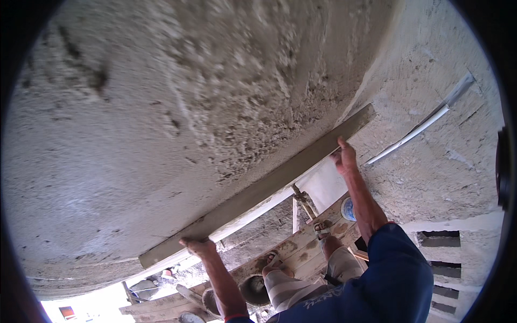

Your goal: The person applies plaster to a wall using a trowel and then smooths the surface with a long wooden leveling board.

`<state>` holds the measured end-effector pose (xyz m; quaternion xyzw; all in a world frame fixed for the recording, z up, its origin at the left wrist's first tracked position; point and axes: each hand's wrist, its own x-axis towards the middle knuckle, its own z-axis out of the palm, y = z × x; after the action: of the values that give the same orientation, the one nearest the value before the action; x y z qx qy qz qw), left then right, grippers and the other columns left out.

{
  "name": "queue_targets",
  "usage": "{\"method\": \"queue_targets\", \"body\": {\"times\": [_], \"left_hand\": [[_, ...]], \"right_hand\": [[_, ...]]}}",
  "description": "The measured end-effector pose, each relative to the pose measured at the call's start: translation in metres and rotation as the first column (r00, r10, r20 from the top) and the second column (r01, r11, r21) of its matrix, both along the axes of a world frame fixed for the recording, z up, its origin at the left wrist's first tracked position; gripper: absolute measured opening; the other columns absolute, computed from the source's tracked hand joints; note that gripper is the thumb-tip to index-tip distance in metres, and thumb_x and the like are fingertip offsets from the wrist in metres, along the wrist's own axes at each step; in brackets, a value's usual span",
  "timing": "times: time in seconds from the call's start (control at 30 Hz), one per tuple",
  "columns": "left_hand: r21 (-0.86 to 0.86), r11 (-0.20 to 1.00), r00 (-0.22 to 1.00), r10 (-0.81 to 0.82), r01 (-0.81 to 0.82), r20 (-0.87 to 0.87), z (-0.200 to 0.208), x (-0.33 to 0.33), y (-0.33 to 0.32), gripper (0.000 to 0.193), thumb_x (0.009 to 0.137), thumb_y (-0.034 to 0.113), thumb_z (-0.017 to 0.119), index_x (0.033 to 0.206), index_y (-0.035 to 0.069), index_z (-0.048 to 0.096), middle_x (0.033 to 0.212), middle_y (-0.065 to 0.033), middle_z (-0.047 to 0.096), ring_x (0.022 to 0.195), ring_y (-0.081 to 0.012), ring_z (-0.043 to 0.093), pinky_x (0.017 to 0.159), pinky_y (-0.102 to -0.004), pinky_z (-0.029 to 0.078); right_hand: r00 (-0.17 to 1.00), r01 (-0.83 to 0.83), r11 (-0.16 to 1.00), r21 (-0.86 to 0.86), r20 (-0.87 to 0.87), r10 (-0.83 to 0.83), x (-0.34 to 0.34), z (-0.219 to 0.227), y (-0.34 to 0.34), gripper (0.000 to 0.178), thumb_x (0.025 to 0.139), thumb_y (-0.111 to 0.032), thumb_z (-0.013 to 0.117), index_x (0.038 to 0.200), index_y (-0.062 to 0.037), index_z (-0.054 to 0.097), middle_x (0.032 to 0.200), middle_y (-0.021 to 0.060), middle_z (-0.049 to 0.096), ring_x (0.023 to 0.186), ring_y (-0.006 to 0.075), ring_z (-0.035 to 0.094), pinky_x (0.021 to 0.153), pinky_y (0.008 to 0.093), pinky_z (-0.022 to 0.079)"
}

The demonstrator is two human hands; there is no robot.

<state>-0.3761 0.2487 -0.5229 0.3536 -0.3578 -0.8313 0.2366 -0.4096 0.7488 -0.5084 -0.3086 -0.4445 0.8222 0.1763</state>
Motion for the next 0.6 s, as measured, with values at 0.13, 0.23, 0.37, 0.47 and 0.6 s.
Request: {"method": "queue_targets", "body": {"times": [0.13,0.23,0.37,0.47,0.6], "left_hand": [[0.076,0.994,0.994,0.072,-0.078,0.077,0.029,-0.001,0.013,0.046,0.094,0.041,0.033,0.123,0.009,0.049,0.123,-0.0106,0.052,0.112,-0.0256,0.05,0.095,-0.0427,0.041],[-0.182,0.976,0.99,0.132,-0.122,0.047,-0.04,0.008,-0.109,0.047,0.092,0.042,0.036,0.124,0.008,0.048,0.12,-0.0113,0.054,0.11,-0.0256,0.051,0.093,-0.0426,0.043],[-0.322,0.937,0.99,-0.142,0.138,0.014,-0.026,0.021,-0.202,0.042,0.087,0.032,0.048,0.117,0.003,0.045,0.121,-0.0175,0.05,0.107,-0.0275,0.052,0.093,-0.046,0.046],[-0.228,0.973,0.999,0.044,-0.042,0.004,0.001,0.019,-0.2,0.029,0.088,0.015,0.048,0.11,-0.002,0.044,0.111,-0.0196,0.052,0.099,-0.0256,0.054,0.083,-0.0436,0.055],[-0.357,0.934,0.994,0.045,-0.005,0.104,0.06,0.012,-0.145,0.025,0.088,0.008,0.044,0.111,-0.002,0.043,0.111,-0.0177,0.051,0.098,-0.0257,0.053,0.087,-0.0455,0.052]], "right_hand": [[0.998,0.051,0.999,-0.016,-0.034,-0.052,0.004,0.014,-0.002,0.034,0.089,-0.035,0.058,0.107,-0.0068,0.051,0.094,0.0063,0.06,0.077,0.0166,0.061,0.061,0.033,0.052],[0.997,-0.006,1.0,0.03,0.074,0.004,-0.005,0.001,-0.085,0.045,0.089,-0.043,0.056,0.114,-0.0064,0.048,0.11,0.0092,0.053,0.097,0.0221,0.057,0.073,0.0382,0.055],[0.98,-0.016,0.987,-0.162,0.193,0.048,0.026,-0.013,-0.187,0.045,0.089,-0.038,0.057,0.122,-0.0108,0.043,0.119,0.0071,0.05,0.101,0.0257,0.056,0.081,0.0466,0.052],[0.998,-0.034,0.962,-0.272,-0.059,0.019,0.035,-0.004,-0.201,0.034,0.088,-0.027,0.06,0.114,-0.0095,0.047,0.107,0.0051,0.055,0.101,0.0237,0.057,0.082,0.0495,0.051],[0.998,0.019,0.991,-0.13,-0.048,-0.026,0.027,0.057,-0.157,0.024,0.087,-0.021,0.06,0.103,-0.0063,0.047,0.099,0.0061,0.055,0.09,0.0182,0.058,0.073,0.0422,0.056]]}}
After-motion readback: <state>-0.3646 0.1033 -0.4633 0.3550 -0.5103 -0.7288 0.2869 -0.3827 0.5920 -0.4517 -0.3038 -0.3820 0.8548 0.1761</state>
